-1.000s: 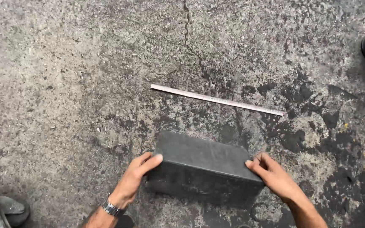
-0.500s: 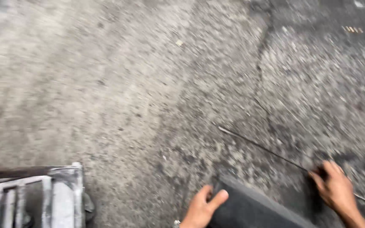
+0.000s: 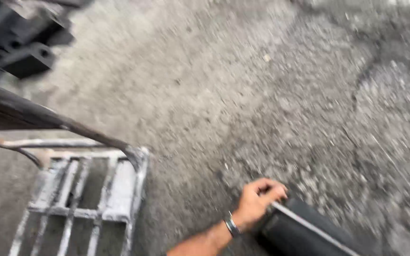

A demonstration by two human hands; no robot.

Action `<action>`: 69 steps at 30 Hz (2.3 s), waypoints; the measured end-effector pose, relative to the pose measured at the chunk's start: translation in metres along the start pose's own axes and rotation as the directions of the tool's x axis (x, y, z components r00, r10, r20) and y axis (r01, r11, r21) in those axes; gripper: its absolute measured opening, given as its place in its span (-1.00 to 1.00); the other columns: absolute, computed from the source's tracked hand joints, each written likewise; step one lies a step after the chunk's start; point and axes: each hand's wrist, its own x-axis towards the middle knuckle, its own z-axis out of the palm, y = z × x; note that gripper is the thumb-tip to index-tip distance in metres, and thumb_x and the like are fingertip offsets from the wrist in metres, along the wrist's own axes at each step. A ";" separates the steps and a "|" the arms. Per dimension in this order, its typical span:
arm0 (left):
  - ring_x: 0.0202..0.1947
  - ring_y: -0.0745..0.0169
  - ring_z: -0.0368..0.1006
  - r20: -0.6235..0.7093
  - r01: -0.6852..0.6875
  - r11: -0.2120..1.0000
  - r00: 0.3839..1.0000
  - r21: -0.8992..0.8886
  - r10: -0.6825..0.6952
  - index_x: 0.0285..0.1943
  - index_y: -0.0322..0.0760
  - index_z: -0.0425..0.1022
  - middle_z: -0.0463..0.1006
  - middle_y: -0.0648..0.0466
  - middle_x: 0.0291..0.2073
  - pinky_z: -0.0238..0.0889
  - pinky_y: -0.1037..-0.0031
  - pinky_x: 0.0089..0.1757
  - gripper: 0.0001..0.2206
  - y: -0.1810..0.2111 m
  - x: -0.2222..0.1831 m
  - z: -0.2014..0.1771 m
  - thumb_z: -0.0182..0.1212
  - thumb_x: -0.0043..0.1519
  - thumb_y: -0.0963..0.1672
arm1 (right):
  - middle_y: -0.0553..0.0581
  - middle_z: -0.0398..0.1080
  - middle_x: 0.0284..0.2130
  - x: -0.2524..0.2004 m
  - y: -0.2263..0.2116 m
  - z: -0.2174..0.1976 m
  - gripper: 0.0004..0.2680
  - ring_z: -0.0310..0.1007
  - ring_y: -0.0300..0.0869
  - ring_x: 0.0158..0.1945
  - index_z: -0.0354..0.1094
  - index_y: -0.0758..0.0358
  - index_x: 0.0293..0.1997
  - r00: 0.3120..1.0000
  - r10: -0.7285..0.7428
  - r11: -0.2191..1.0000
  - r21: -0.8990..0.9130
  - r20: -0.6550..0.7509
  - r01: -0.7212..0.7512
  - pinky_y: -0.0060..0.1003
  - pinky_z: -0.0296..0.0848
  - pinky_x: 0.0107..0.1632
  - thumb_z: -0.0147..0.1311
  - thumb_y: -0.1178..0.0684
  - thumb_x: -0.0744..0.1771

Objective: The person is measuring and inspecting large black rubber or foam industrial products using a tape measure and a metal rod.

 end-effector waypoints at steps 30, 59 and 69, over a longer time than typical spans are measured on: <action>-0.25 0.32 0.62 -0.045 0.235 0.971 0.970 -0.050 -0.237 0.04 -0.43 0.53 0.68 -0.01 -0.23 0.48 0.55 -0.21 -0.75 -0.040 0.008 0.007 0.30 0.29 -0.13 | 0.04 0.51 -0.21 -0.100 -0.354 -0.078 -0.86 0.55 -0.22 -0.17 0.54 0.17 -0.13 0.984 0.176 0.958 -0.235 0.022 -0.166 -0.30 0.58 -0.15 0.27 0.03 0.29; -0.18 0.27 0.66 0.002 0.199 0.976 0.980 0.084 -0.200 0.03 -0.44 0.49 0.68 -0.07 -0.21 0.57 0.52 -0.15 -0.78 -0.025 0.006 0.006 0.32 0.25 -0.20 | 0.19 0.37 -0.11 -0.136 -0.334 -0.084 -0.77 0.40 -0.04 0.00 0.47 0.32 -0.02 0.983 -0.082 0.878 -0.478 -0.164 -0.006 -0.26 0.47 -0.04 0.35 0.02 0.33; -0.19 0.31 0.59 -0.087 0.177 0.981 0.982 0.081 -0.170 0.06 -0.45 0.48 0.64 -0.02 -0.19 0.50 0.52 -0.12 -0.78 -0.027 0.001 0.012 0.31 0.26 -0.24 | 0.00 0.40 -0.40 -0.182 -0.311 -0.056 -0.88 0.32 -0.32 -0.35 0.41 0.32 -0.17 0.626 0.734 0.599 0.685 -0.264 -0.414 -0.43 0.31 -0.25 0.11 0.07 0.39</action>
